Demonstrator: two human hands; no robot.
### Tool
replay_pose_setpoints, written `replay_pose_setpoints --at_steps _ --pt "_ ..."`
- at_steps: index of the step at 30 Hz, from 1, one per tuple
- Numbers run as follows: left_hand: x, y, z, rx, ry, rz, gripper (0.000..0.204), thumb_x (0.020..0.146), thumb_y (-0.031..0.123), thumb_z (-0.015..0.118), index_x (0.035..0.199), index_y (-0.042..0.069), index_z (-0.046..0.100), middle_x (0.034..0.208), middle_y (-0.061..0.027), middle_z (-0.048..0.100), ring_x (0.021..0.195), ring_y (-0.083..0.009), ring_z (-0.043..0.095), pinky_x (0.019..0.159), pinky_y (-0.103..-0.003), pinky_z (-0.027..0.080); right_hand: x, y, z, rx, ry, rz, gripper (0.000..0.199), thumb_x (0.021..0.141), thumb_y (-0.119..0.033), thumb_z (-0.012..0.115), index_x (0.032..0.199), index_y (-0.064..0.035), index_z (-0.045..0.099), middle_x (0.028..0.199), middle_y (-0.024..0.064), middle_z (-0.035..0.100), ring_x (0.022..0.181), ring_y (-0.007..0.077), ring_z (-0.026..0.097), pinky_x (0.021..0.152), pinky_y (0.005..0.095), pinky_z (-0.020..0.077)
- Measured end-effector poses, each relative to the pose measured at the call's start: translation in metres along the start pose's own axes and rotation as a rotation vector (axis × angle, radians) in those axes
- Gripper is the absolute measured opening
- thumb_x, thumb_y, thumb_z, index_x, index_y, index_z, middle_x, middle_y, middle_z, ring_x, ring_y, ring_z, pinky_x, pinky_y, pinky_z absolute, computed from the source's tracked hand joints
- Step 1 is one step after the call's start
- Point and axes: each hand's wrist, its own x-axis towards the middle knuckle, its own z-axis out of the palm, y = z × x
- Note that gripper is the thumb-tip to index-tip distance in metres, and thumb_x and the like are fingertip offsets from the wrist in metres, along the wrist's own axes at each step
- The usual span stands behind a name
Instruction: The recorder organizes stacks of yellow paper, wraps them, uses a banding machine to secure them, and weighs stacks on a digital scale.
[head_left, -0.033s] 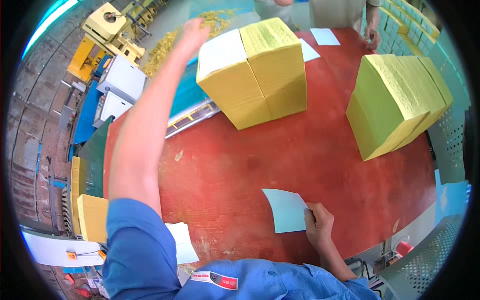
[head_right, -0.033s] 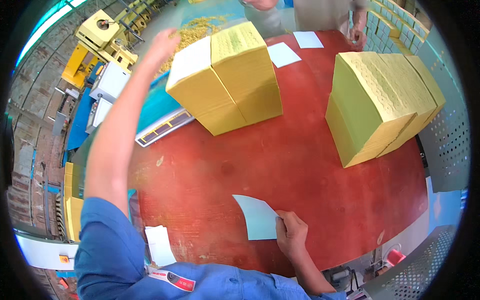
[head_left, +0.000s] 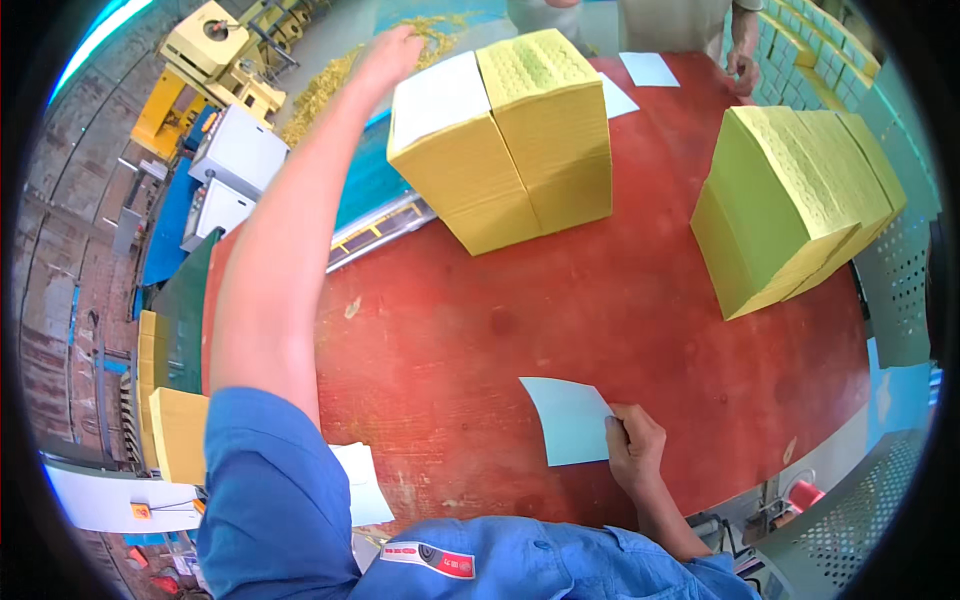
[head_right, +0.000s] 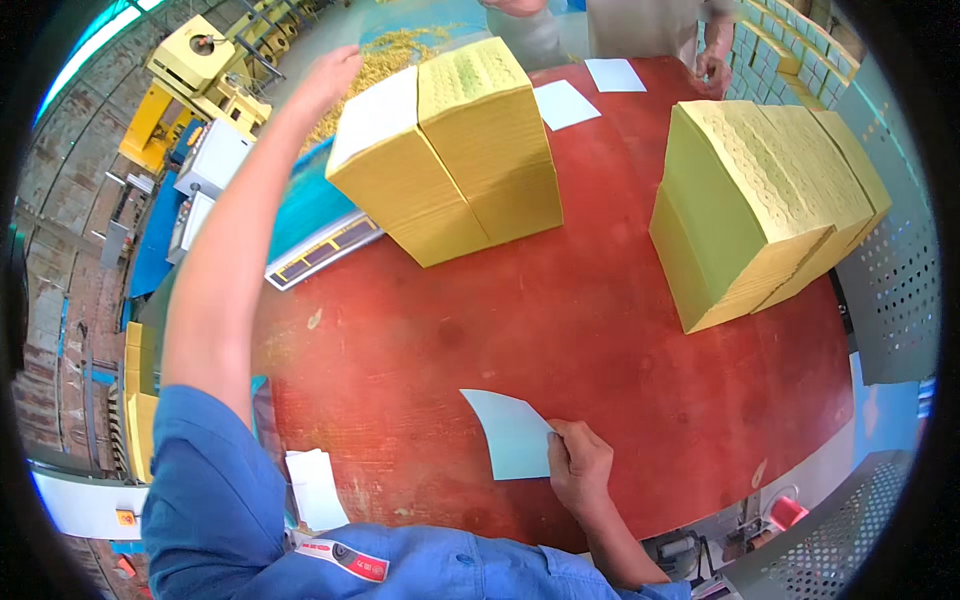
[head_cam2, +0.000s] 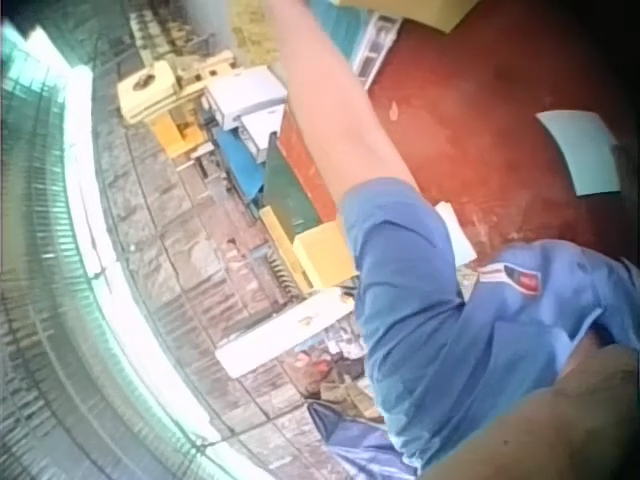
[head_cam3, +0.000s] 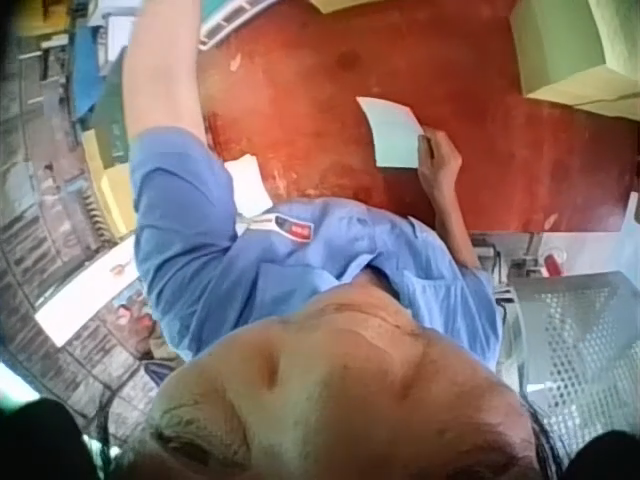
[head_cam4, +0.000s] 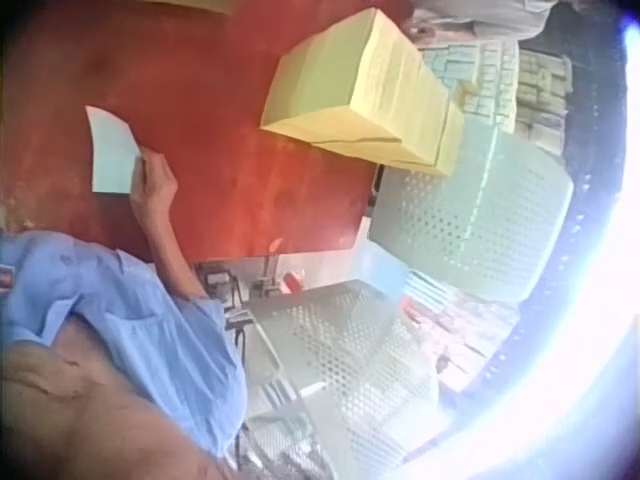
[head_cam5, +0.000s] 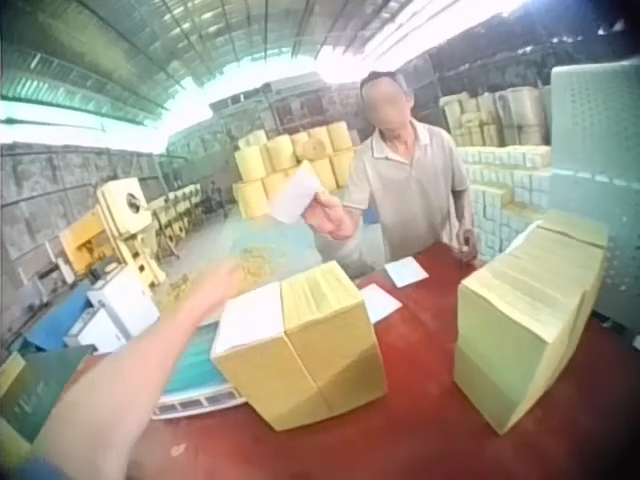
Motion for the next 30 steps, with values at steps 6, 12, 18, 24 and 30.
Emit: replay_pose_setpoints --at_steps 6,12,18,24,30 --pt "-0.004 -0.009 0.084 0.001 -0.423 -0.016 0.044 0.094 0.031 0.04 0.108 -0.002 0.065 0.116 -0.0257 0.064 0.109 -0.0389 0.06 0.096 -0.046 0.044 0.004 0.002 0.002 -0.012 -0.007 0.018 0.011 0.082 0.006 0.061 0.091 -0.0007 0.064 0.073 0.0139 0.061 0.064 0.0293 0.063 0.057 0.0363 0.049" --pt "-0.031 0.003 0.073 0.05 -0.528 0.211 0.032 0.093 0.017 0.039 0.103 -0.001 0.063 0.106 -0.0285 0.065 0.1 -0.0413 0.063 0.086 -0.047 0.049 0.008 0.002 0.001 0.027 -0.02 0.08 0.008 0.082 0.002 0.061 0.09 0.0 0.063 0.074 0.0157 0.061 0.066 0.0312 0.064 0.058 0.0369 0.0495" --pt "-0.118 0.042 0.048 -0.039 -0.436 0.273 0.035 0.097 0.024 0.033 0.1 -0.002 0.057 0.103 -0.0276 0.063 0.101 -0.0422 0.06 0.086 -0.047 0.046 -0.011 0.019 -0.012 0.338 -0.053 0.301 0.009 0.081 -0.01 0.06 0.082 -0.0014 0.059 0.071 -0.0001 0.052 0.068 0.0091 0.051 0.06 0.0271 0.0408" --pt "-0.254 0.131 -0.015 -0.23 -0.568 0.101 0.041 0.099 0.035 0.033 0.096 0.001 0.056 0.099 -0.0221 0.063 0.093 -0.0409 0.057 0.081 -0.045 0.044 -0.067 0.009 -0.022 1.347 0.139 0.437 0.022 0.08 -0.015 0.057 0.096 0.0006 0.059 0.079 0.0108 0.063 0.072 0.0201 0.06 0.065 0.0323 0.0479" --pt "-0.374 0.208 -0.074 -0.341 -0.61 0.414 0.04 0.102 0.033 0.039 0.096 -0.001 0.059 0.089 -0.0166 0.059 0.087 -0.0302 0.056 0.08 -0.036 0.043 -0.231 -0.043 0.012 1.415 0.227 0.546 0.023 0.079 -0.023 0.064 0.076 -0.0059 0.048 0.075 0.0108 0.053 0.071 0.0246 0.054 0.063 0.0371 0.0435"
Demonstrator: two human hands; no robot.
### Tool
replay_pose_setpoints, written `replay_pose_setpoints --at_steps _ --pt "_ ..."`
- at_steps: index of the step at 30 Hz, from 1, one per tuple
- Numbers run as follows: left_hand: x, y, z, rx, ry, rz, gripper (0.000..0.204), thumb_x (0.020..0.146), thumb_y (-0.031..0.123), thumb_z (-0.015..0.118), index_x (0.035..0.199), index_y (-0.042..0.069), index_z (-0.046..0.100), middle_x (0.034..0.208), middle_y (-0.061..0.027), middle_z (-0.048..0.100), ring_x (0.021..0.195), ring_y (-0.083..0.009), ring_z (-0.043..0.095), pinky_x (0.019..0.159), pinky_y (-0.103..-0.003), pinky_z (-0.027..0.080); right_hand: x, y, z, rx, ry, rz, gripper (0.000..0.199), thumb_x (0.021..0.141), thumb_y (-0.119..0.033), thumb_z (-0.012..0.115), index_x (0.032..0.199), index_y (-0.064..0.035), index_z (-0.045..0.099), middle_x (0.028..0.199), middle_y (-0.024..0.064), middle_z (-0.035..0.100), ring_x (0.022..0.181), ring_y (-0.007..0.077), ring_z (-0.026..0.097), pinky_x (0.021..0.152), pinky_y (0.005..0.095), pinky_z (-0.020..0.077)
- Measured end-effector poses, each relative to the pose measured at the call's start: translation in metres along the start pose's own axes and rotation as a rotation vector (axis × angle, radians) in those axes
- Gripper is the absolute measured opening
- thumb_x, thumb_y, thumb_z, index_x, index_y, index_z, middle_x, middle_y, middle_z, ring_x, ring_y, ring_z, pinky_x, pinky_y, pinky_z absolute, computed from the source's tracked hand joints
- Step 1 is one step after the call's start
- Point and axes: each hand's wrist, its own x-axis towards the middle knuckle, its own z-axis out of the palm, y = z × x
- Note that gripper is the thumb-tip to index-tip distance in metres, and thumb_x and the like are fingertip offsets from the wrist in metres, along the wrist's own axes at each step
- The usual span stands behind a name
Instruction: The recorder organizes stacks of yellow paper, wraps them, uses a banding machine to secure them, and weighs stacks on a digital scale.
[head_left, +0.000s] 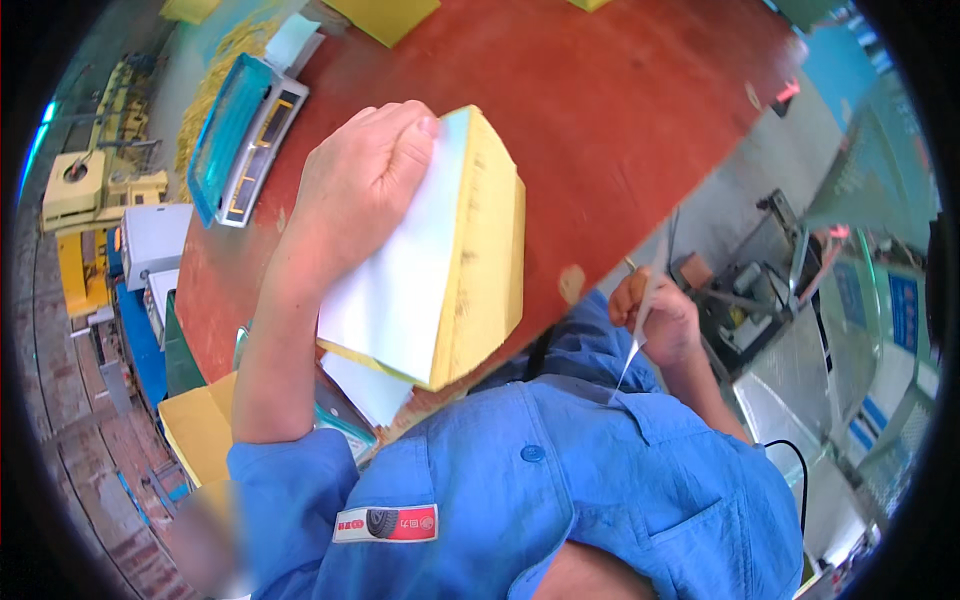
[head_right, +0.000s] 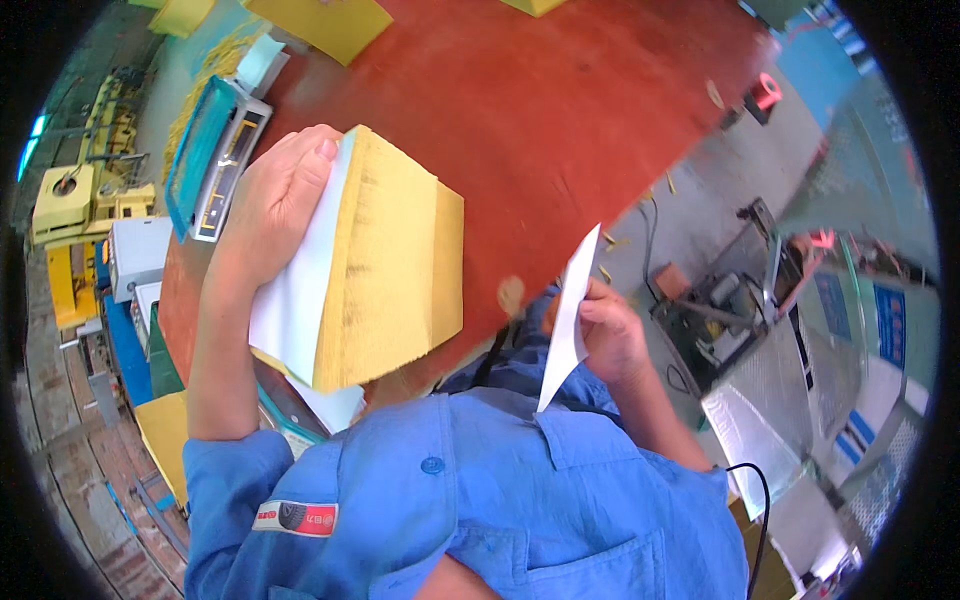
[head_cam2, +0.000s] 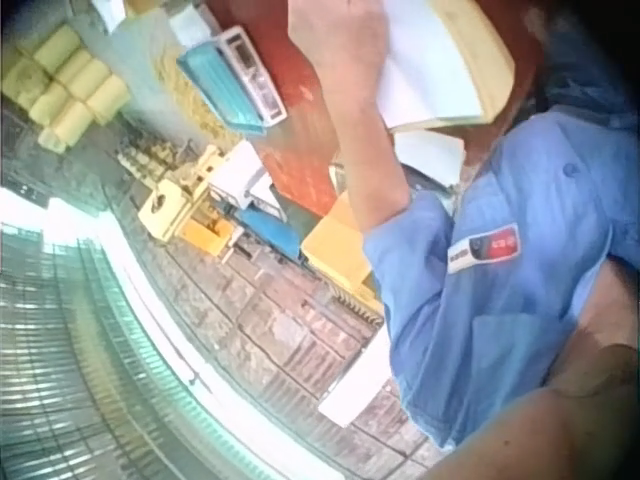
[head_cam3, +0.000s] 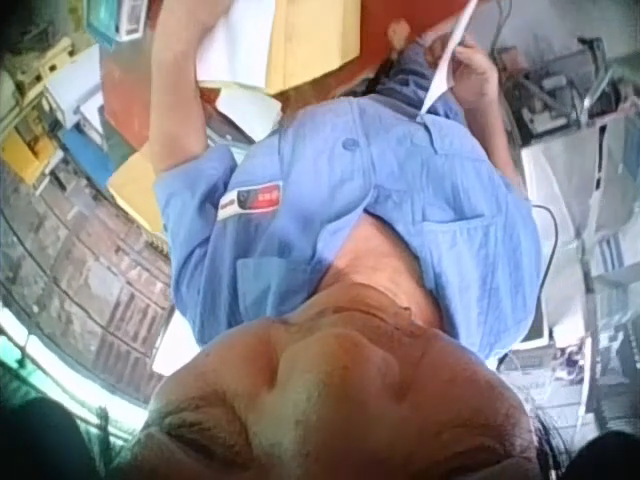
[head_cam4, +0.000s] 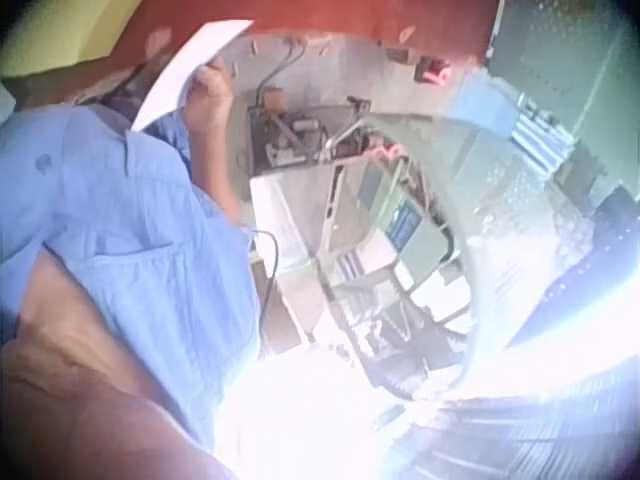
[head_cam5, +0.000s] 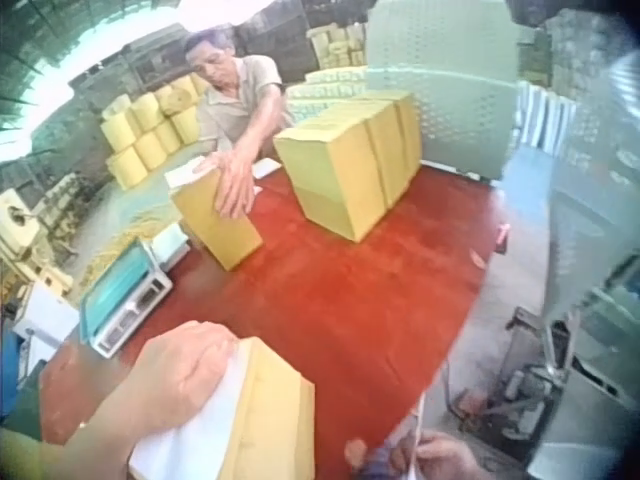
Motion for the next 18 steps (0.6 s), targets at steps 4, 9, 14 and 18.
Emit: replay_pose_setpoints --at_steps 4,9,14,18 --pt "-0.045 0.043 0.02 0.016 -0.074 0.206 0.034 0.1 0.026 0.043 0.102 -0.001 0.063 0.091 -0.0159 0.061 0.086 -0.0289 0.056 0.079 -0.035 0.045 -0.058 0.081 -0.011 0.176 0.192 0.078 0.039 0.081 -0.018 0.059 0.116 0.0016 0.058 0.12 0.016 0.061 0.115 0.0303 0.057 0.098 0.0434 0.0442" --pt "-0.079 0.061 0.025 0.258 0.348 0.634 0.041 0.094 0.024 0.052 0.127 0.001 0.055 0.117 -0.0207 0.061 0.106 -0.0366 0.058 0.093 -0.042 0.046 -0.07 0.138 0.011 0.256 0.031 0.15 0.047 0.083 -0.016 0.057 0.127 0.0009 0.053 0.123 0.0122 0.062 0.114 0.0242 0.057 0.103 0.0381 0.0406" --pt "-0.12 0.042 0.003 0.231 0.133 0.27 0.05 0.096 0.027 0.053 0.135 -0.003 0.048 0.138 -0.0255 0.049 0.129 -0.0386 0.047 0.108 -0.041 0.036 -0.075 0.135 0.025 0.074 0.067 -0.026 0.043 0.085 -0.011 0.051 0.125 0.0023 0.053 0.118 0.0113 0.062 0.11 0.0245 0.058 0.1 0.0376 0.04" --pt "-0.122 0.02 -0.002 -0.116 0.036 -0.032 0.05 0.099 0.031 0.046 0.136 -0.002 0.048 0.136 -0.0211 0.053 0.126 -0.031 0.052 0.105 -0.038 0.039 -0.07 0.123 0.027 0.088 -0.005 -0.159 0.038 0.085 -0.007 0.049 0.121 0.0025 0.055 0.117 0.0125 0.061 0.11 0.0239 0.058 0.1 0.0388 0.0411"
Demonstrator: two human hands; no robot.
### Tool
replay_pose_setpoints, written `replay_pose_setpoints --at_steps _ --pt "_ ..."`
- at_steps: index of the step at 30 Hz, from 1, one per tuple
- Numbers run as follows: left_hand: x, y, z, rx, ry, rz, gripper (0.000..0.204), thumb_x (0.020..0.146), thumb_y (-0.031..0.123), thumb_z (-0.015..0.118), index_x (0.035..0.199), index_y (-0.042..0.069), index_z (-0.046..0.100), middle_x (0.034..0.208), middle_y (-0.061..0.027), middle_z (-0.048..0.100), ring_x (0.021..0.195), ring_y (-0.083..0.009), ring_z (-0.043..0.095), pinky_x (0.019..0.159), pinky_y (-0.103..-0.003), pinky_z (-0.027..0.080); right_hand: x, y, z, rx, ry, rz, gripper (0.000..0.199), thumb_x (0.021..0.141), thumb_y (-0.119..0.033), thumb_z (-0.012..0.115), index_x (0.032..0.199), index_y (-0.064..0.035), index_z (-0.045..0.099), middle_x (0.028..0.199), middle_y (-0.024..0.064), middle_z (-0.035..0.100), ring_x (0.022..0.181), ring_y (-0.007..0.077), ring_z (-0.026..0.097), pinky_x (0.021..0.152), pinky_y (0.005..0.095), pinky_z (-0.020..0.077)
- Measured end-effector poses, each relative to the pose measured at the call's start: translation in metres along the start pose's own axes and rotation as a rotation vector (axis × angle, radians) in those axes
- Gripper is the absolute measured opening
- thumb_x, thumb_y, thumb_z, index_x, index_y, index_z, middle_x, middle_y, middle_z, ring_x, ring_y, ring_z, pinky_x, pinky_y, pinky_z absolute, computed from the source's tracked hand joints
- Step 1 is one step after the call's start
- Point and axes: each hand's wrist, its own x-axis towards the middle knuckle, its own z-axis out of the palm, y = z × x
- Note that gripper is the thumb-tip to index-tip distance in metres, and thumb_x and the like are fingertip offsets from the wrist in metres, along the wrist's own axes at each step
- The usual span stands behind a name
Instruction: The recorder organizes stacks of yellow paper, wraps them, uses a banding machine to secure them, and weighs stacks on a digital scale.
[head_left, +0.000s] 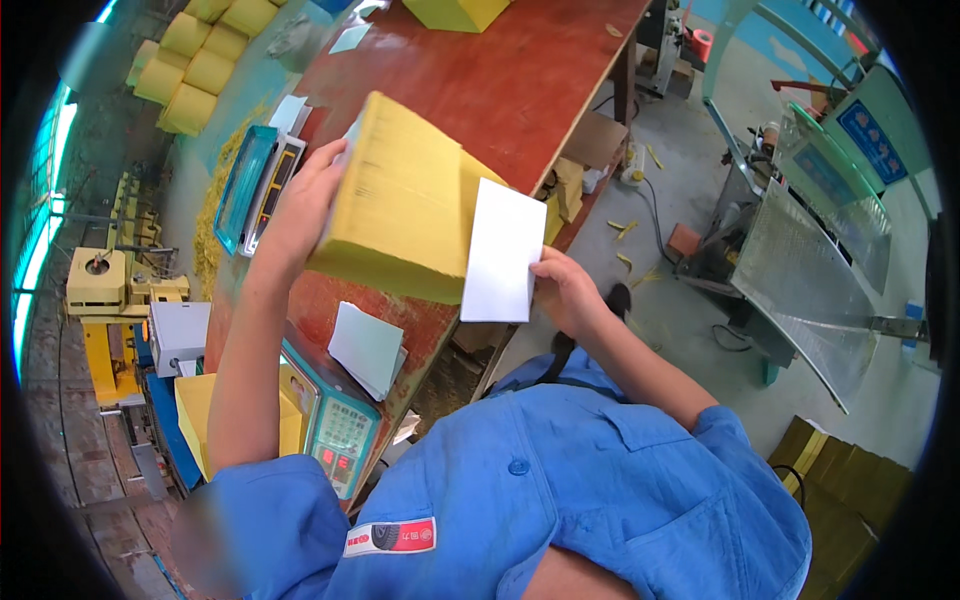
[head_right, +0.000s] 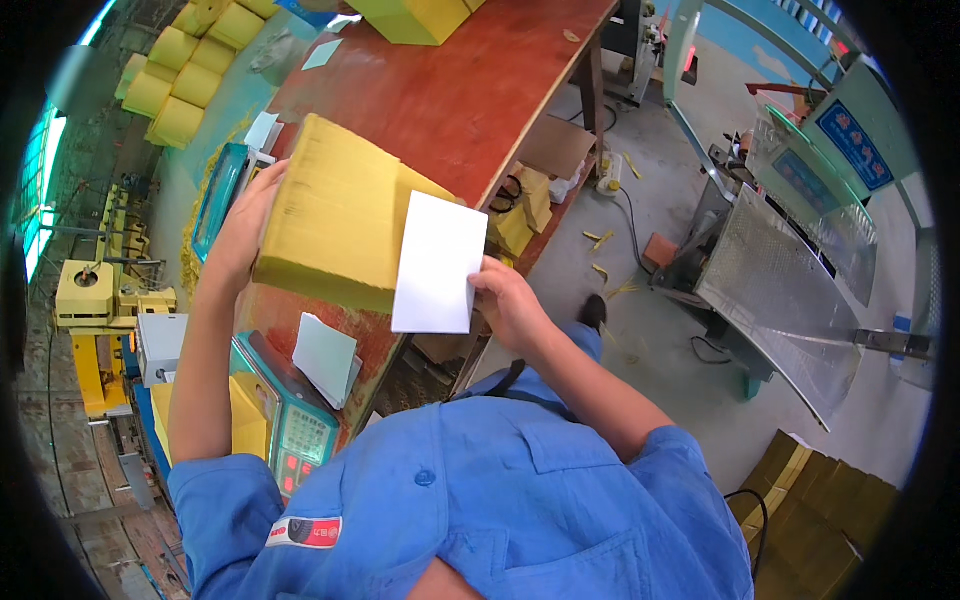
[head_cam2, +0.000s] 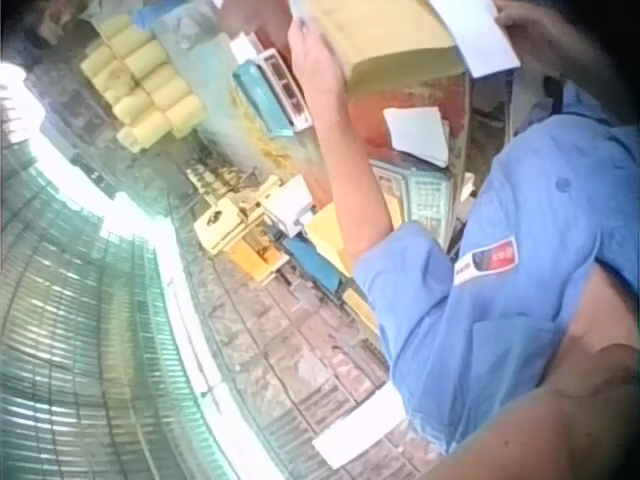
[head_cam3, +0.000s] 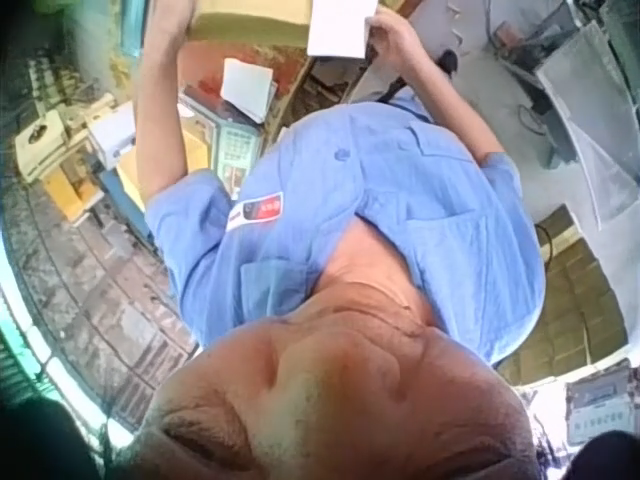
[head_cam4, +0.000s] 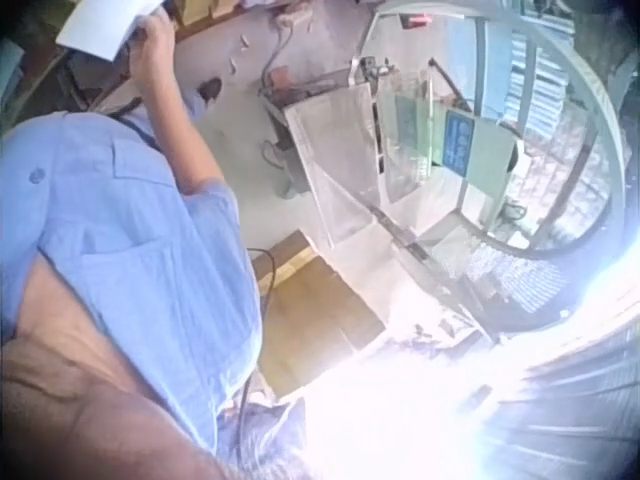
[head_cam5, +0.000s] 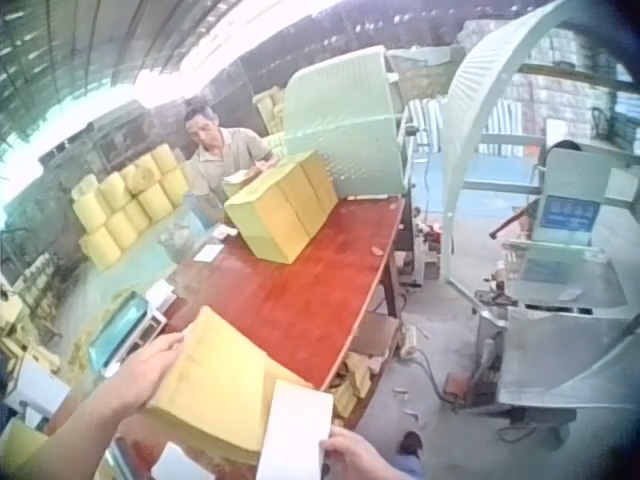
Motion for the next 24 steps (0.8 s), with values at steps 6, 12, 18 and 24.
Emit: replay_pose_setpoints --at_steps 6,12,18,24 --pt "-0.042 -0.004 0.046 -0.783 0.066 -0.099 0.052 0.102 0.038 0.043 0.14 0.003 0.045 0.133 -0.0096 0.056 0.12 -0.0163 0.055 0.101 -0.031 0.044 -0.029 -0.034 -0.004 0.016 0.007 -0.088 0.04 0.083 -0.008 0.05 0.12 0.0043 0.055 0.114 0.0128 0.062 0.108 0.024 0.058 0.1 0.0381 0.0416" --pt "-0.086 0.06 0.195 -1.126 -0.015 0.021 0.052 0.1 0.035 0.05 0.142 0.005 0.042 0.136 -0.0107 0.053 0.121 -0.0234 0.055 0.098 -0.039 0.05 -0.168 -0.148 -0.048 -0.223 0.151 -0.237 0.033 0.086 -0.005 0.051 0.118 0.0031 0.058 0.106 0.0088 0.063 0.097 0.016 0.059 0.088 0.0315 0.0462" --pt "-0.094 0.206 0.416 -1.37 -0.213 0.046 0.052 0.1 0.032 0.052 0.142 0.004 0.04 0.138 -0.0103 0.05 0.121 -0.0213 0.054 0.095 -0.037 0.051 -0.36 -0.273 -0.147 -0.215 0.59 -0.38 0.049 0.081 -0.007 0.053 0.127 0.0085 0.052 0.113 0.0161 0.062 0.104 0.0233 0.062 0.096 0.0361 0.0486" --pt "-0.091 0.332 0.585 -1.376 -0.304 -0.419 0.048 0.102 0.033 0.047 0.138 0.001 0.046 0.132 -0.0102 0.055 0.118 -0.019 0.056 0.095 -0.031 0.049 -0.493 -0.352 -0.291 -0.19 0.61 -0.489 0.039 0.081 -0.009 0.052 0.117 0.0058 0.058 0.106 0.0134 0.066 0.096 0.0198 0.064 0.088 0.0317 0.0509"
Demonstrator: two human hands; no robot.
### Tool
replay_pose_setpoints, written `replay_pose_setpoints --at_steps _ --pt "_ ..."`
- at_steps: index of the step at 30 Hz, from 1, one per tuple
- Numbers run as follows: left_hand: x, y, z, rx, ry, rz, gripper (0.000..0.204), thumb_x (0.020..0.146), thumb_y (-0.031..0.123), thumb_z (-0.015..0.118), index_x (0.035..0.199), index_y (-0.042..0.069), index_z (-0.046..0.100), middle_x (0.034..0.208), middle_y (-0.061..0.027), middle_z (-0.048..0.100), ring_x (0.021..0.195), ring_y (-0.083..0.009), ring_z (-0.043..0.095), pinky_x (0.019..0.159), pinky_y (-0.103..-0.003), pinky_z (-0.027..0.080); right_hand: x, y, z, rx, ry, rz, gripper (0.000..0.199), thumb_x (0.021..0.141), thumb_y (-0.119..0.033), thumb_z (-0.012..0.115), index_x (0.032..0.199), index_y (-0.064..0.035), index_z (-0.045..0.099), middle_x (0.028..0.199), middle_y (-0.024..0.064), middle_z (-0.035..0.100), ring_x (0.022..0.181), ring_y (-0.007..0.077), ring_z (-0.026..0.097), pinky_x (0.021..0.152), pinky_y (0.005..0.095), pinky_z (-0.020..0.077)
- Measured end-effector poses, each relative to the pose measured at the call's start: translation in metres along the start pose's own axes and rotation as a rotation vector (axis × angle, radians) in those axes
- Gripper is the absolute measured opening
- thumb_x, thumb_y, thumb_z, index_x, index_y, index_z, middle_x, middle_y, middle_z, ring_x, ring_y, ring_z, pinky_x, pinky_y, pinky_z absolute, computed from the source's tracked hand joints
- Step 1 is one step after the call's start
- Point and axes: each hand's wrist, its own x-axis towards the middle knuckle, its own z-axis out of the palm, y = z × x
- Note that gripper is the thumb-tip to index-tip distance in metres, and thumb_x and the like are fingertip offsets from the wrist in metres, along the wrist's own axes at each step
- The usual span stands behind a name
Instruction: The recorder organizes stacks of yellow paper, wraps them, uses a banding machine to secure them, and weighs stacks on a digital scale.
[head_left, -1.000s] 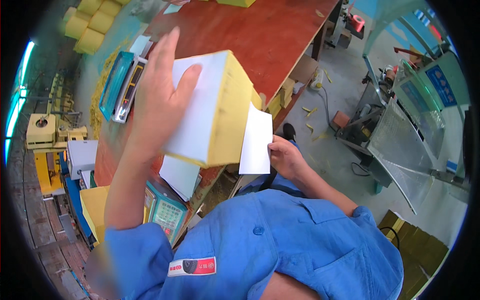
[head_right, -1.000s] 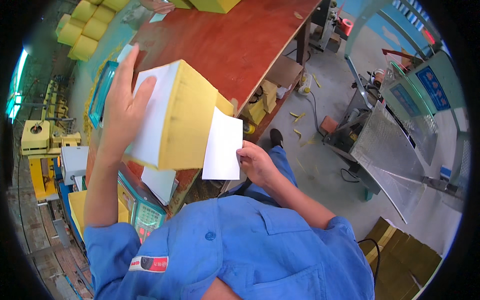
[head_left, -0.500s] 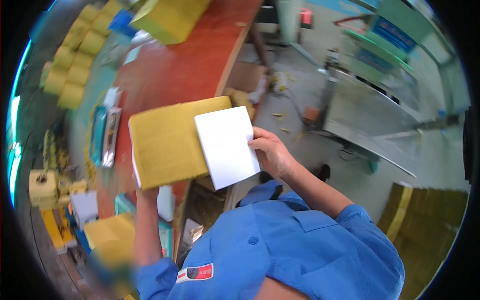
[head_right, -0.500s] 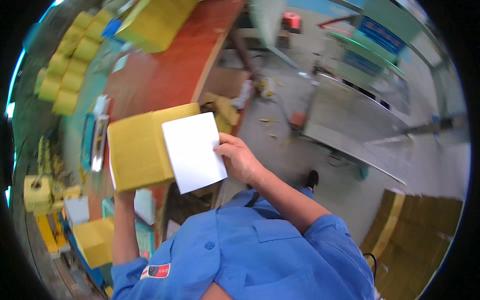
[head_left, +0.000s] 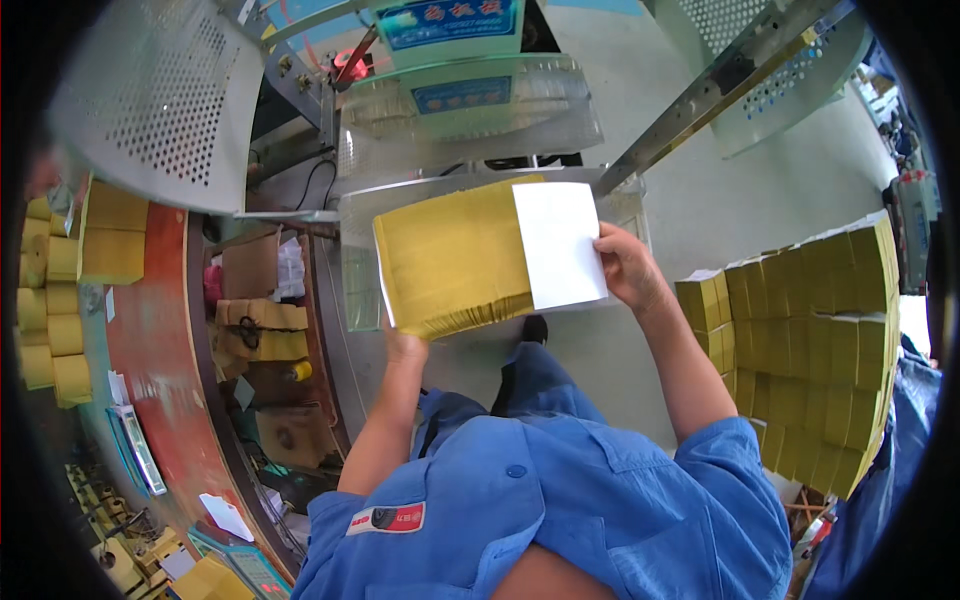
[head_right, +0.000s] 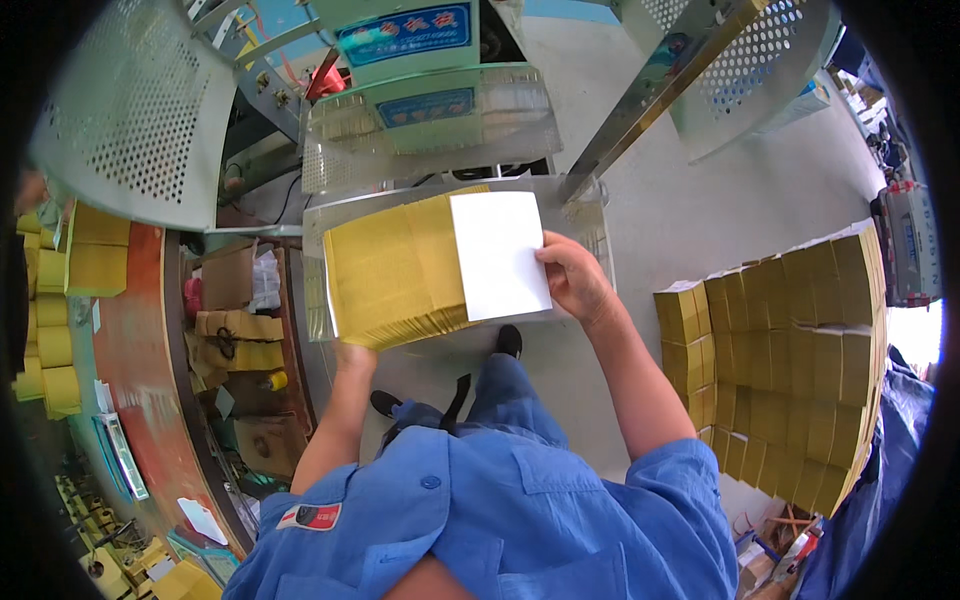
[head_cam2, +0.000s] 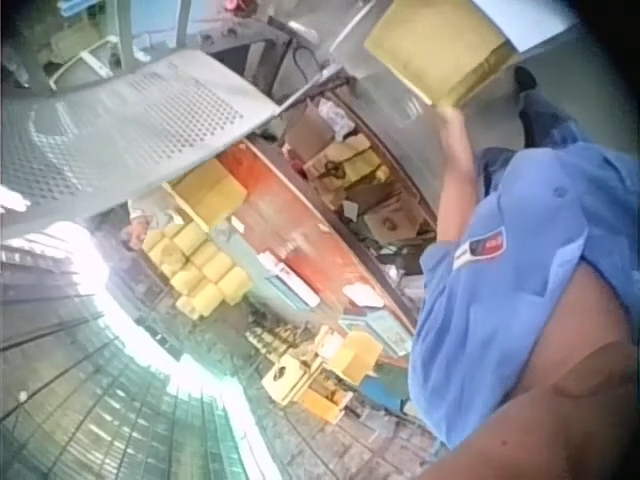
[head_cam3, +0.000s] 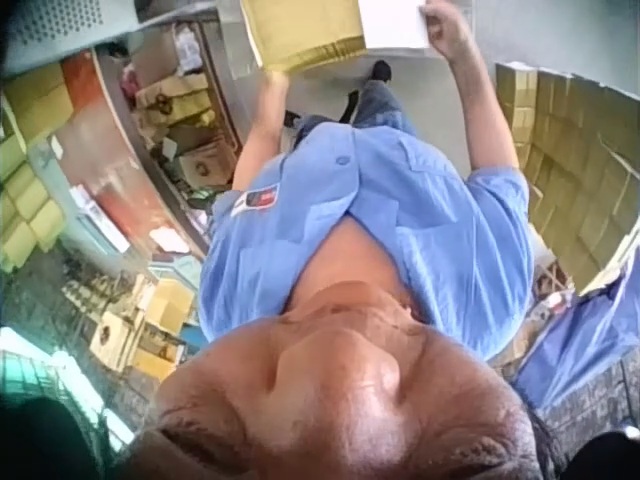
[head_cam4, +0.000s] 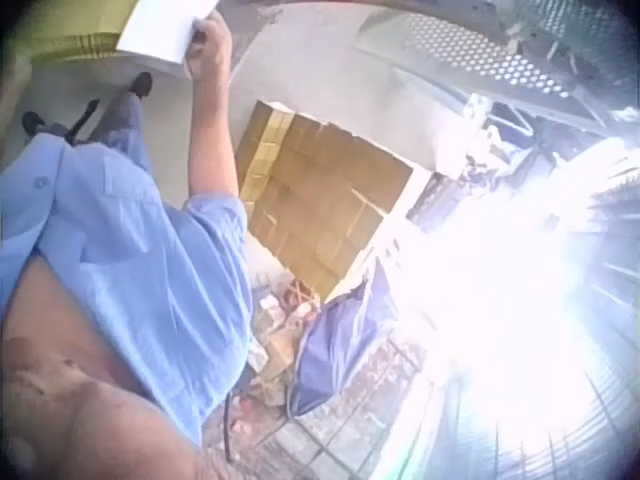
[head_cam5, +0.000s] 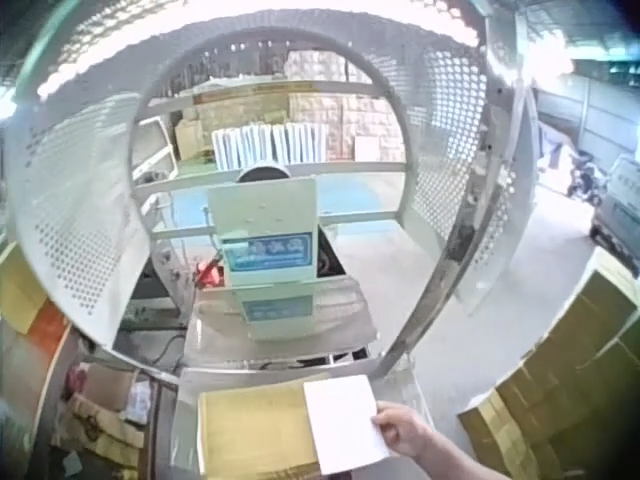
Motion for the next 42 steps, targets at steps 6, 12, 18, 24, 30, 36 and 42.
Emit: replay_pose_setpoints --at_steps 6,12,18,24,30,36,42 --pt "0.018 -0.026 0.012 0.796 -0.271 0.381 0.043 0.104 0.03 0.043 0.133 -0.001 0.048 0.124 -0.0139 0.059 0.112 -0.0225 0.059 0.093 -0.035 0.049 0.019 0.022 -0.134 0.492 -0.165 0.111 0.04 0.079 -0.009 0.056 0.117 0.0032 0.059 0.101 0.0102 0.068 0.088 0.0187 0.064 0.086 0.0313 0.052" --pt "0.017 -0.006 0.004 0.883 -0.357 0.386 0.04 0.104 0.028 0.042 0.132 0.001 0.049 0.124 -0.0104 0.059 0.11 -0.0235 0.058 0.095 -0.034 0.047 0.04 0.02 -0.131 0.448 0.009 0.261 0.04 0.079 -0.007 0.056 0.117 0.0042 0.059 0.108 0.0118 0.068 0.098 0.0203 0.067 0.092 0.034 0.0532" --pt "0.01 0.025 0.06 0.184 -0.201 -0.137 0.052 0.106 0.042 0.032 0.136 0.004 0.048 0.13 -0.0077 0.056 0.118 -0.0201 0.053 0.102 -0.034 0.042 0.066 0.035 -0.146 -0.086 0.027 0.363 0.025 0.077 -0.003 0.05 0.1 0.0019 0.06 0.087 0.0089 0.064 0.076 0.0178 0.062 0.071 0.0333 0.0538" --pt "0.012 0.029 0.054 0.206 -0.264 -0.134 0.053 0.106 0.042 0.029 0.138 0.003 0.046 0.131 -0.0092 0.055 0.119 -0.0218 0.054 0.101 -0.036 0.044 0.052 0.027 -0.099 -0.647 0.289 0.025 0.033 0.078 -0.003 0.053 0.11 -0.001 0.061 0.084 0.009 0.064 0.076 0.0166 0.06 0.07 0.0313 0.0496" --pt "0.013 0.037 0.055 0.175 -0.338 -0.179 0.054 0.106 0.043 0.029 0.138 0.003 0.045 0.13 -0.0104 0.056 0.119 -0.0225 0.055 0.099 -0.037 0.045 0.041 0.033 -0.064 -1.009 0.42 -0.264 0.04 0.083 -0.006 0.053 0.121 -0.0128 0.062 0.107 0.0158 0.063 0.092 0.0296 0.063 0.083 0.0365 0.0499" --pt "0.014 0.044 0.063 0.189 -0.349 -0.243 0.056 0.105 0.046 0.031 0.137 0.003 0.045 0.13 -0.0107 0.056 0.118 -0.0237 0.056 0.099 -0.038 0.046 0.033 0.03 -0.069 -0.44 0.242 -0.028 0.036 0.097 -0.017 0.053 0.13 -0.0035 0.057 0.123 0.0082 0.062 0.107 0.0152 0.059 0.09 0.0284 0.046" --pt "0.015 0.044 0.06 0.173 -0.309 -0.267 0.054 0.105 0.045 0.034 0.136 0.002 0.046 0.128 -0.0111 0.057 0.116 -0.0234 0.057 0.097 -0.037 0.047 0.017 -0.001 -0.044 -0.436 0.156 -0.147 0.048 0.101 -0.032 0.05 0.139 -0.0022 0.049 0.132 0.008 0.057 0.124 0.0171 0.05 0.104 0.0305 0.0383"
